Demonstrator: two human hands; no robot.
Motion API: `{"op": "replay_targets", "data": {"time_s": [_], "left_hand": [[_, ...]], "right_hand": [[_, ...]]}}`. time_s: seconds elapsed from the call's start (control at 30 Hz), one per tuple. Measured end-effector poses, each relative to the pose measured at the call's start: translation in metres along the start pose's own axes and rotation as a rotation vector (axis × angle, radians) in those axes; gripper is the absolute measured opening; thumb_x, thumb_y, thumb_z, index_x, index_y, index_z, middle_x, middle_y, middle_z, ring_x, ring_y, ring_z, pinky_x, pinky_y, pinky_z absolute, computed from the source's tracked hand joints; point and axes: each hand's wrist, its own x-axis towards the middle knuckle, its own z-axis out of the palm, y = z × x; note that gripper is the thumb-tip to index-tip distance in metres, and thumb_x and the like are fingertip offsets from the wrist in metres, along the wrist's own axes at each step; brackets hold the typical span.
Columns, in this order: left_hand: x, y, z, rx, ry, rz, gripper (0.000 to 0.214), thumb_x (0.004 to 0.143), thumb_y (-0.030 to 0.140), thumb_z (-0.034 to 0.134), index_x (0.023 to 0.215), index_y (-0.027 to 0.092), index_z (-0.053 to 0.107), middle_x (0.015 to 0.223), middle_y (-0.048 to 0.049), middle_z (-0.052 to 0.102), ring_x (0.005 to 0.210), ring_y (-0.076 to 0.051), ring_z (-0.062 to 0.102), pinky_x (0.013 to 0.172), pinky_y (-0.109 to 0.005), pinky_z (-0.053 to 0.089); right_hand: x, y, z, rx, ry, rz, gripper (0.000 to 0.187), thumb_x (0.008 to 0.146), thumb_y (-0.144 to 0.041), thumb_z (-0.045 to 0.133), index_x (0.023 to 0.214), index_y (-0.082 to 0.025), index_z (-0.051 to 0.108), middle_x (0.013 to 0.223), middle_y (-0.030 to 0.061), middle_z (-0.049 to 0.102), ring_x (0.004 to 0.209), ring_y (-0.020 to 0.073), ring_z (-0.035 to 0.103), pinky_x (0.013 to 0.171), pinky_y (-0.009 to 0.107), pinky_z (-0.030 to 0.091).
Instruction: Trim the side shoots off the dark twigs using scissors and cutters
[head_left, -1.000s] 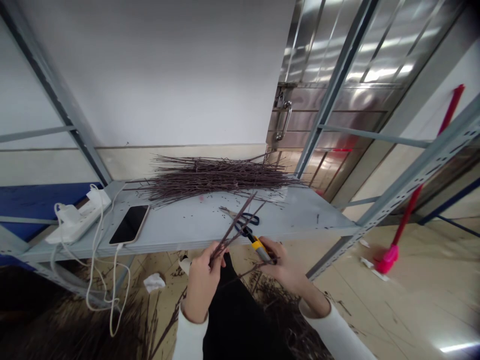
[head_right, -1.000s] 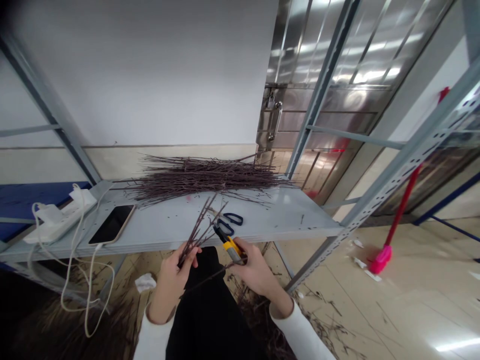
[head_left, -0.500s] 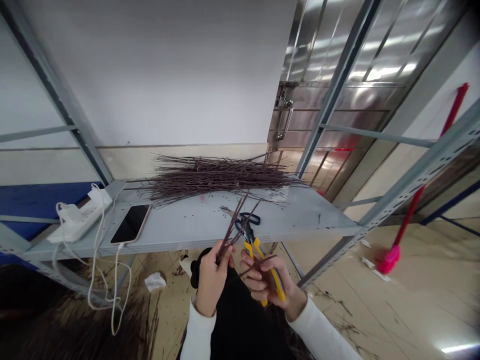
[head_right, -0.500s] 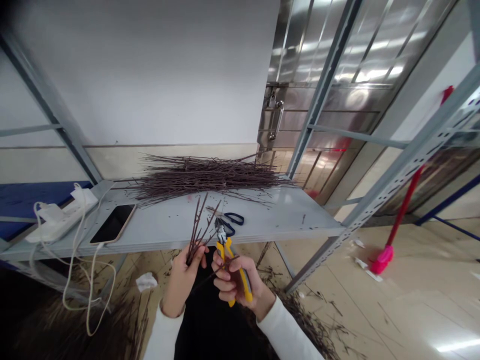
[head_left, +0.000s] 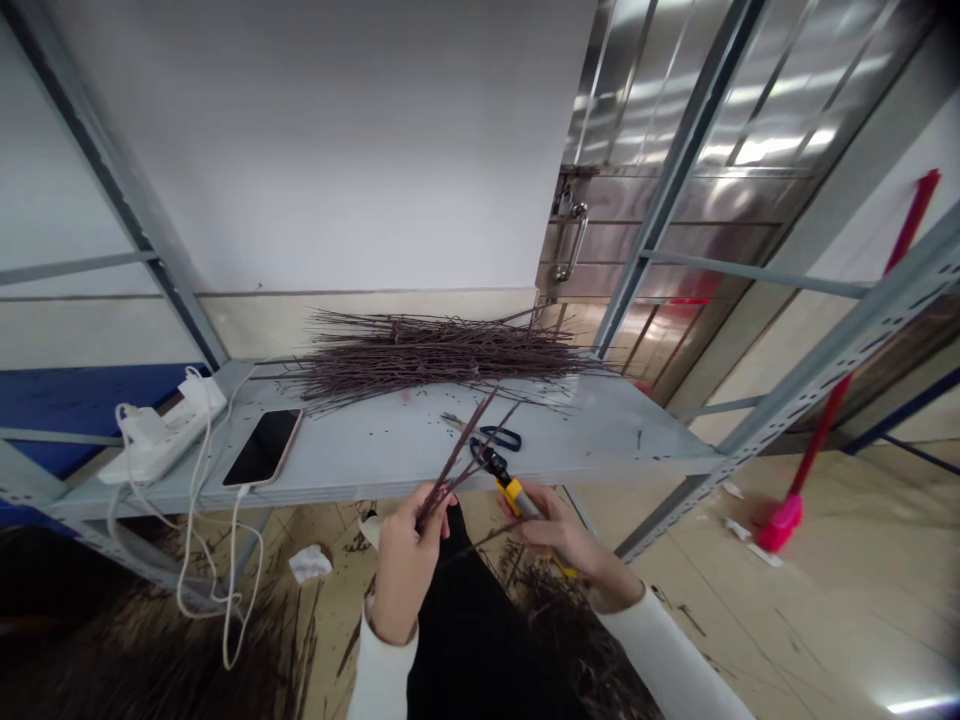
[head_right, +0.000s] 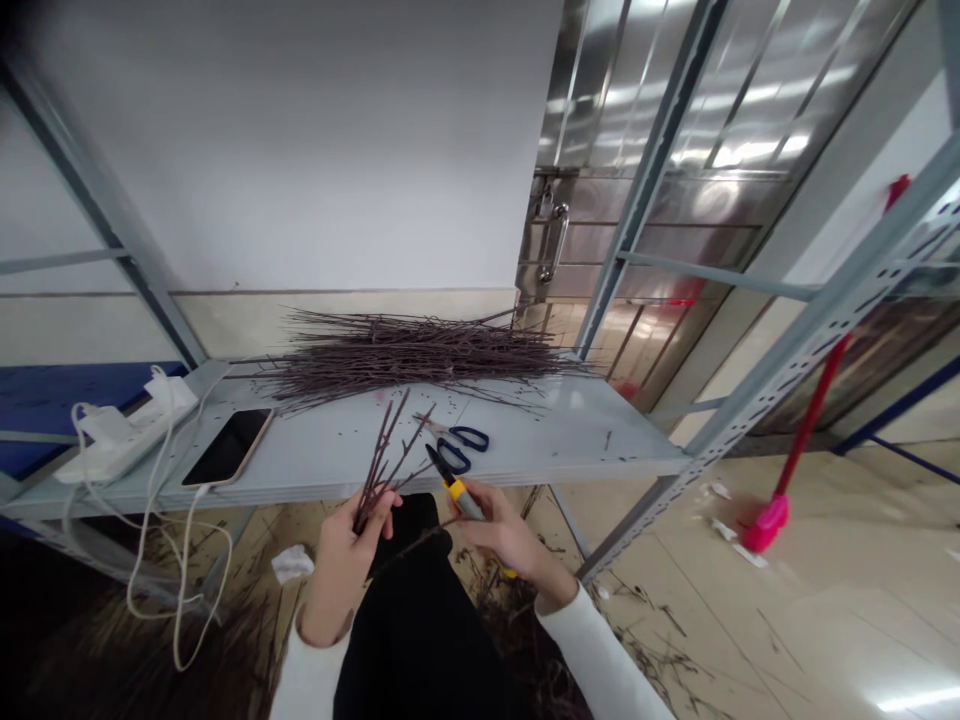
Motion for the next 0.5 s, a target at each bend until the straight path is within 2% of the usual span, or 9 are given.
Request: {"op": "replay_targets", "data": {"time_s": [0.1,0.17,0.27,0.37,0.43,0.5], "left_hand": [[-0.003,0.008,-0.004,0.088,-0.008,-0.01,0.023,0.087,0.032,0.045,0.082,0.022,0.065,0.05,0.0039,0.055,0.045,-0.015,0.051,0.05,-0.023,0.035],[-0.005,0.012,-0.003,0.144,-0.009,-0.031,0.02,0.082,0.022,0.046,0.085,0.023,0.065,0.051,0.0035,0.057,0.045,-0.015,0.052,0.05,-0.023,0.035],[-0.008,0.018,0.005,0.181,0.015,-0.056,0.022,0.08,0.017,0.046,0.089,0.024,0.065,0.057,0.0017,0.062,0.051,-0.017,0.057,0.055,-0.024,0.038],[-0.01,0.022,0.018,0.149,0.043,-0.073,0.02,0.081,0.02,0.045,0.09,0.023,0.064,0.063,-0.0008,0.065,0.056,-0.019,0.06,0.058,-0.026,0.042],[-0.012,0.022,0.027,0.091,0.075,-0.079,0.021,0.081,0.02,0.045,0.091,0.023,0.063,0.066,-0.0018,0.067,0.058,-0.019,0.061,0.059,-0.026,0.043],[-0.012,0.02,0.034,0.023,0.121,-0.081,0.022,0.081,0.02,0.045,0.092,0.022,0.063,0.066,-0.0021,0.067,0.059,-0.019,0.061,0.06,-0.027,0.045]], "right_hand": [[0.001,-0.004,0.001,-0.482,0.277,-0.185,0.015,0.06,-0.016,0.053,0.072,-0.019,0.046,0.059,-0.008,0.03,0.054,0.0076,0.027,0.05,0.021,0.022],[0.002,-0.001,0.004,-0.66,0.384,-0.25,0.013,0.062,-0.018,0.052,0.073,-0.02,0.044,0.057,-0.0086,0.028,0.052,0.008,0.027,0.05,0.021,0.023],[0.005,0.01,0.011,-0.829,0.527,-0.262,0.017,0.066,-0.023,0.052,0.082,-0.02,0.048,0.056,-0.0079,0.036,0.049,0.0095,0.033,0.05,0.022,0.026],[0.013,0.024,0.018,-0.963,0.725,-0.252,0.032,0.069,-0.029,0.052,0.099,-0.017,0.051,0.066,-0.0009,0.053,0.055,0.0145,0.047,0.054,0.024,0.032],[0.019,0.03,0.024,-0.989,0.839,-0.242,0.036,0.071,-0.03,0.051,0.104,-0.016,0.051,0.077,0.0045,0.058,0.062,0.0178,0.052,0.057,0.026,0.034],[0.025,0.031,0.031,-0.934,0.865,-0.23,0.032,0.07,-0.03,0.052,0.1,-0.016,0.052,0.074,0.0039,0.057,0.06,0.0179,0.051,0.056,0.026,0.033]]}}
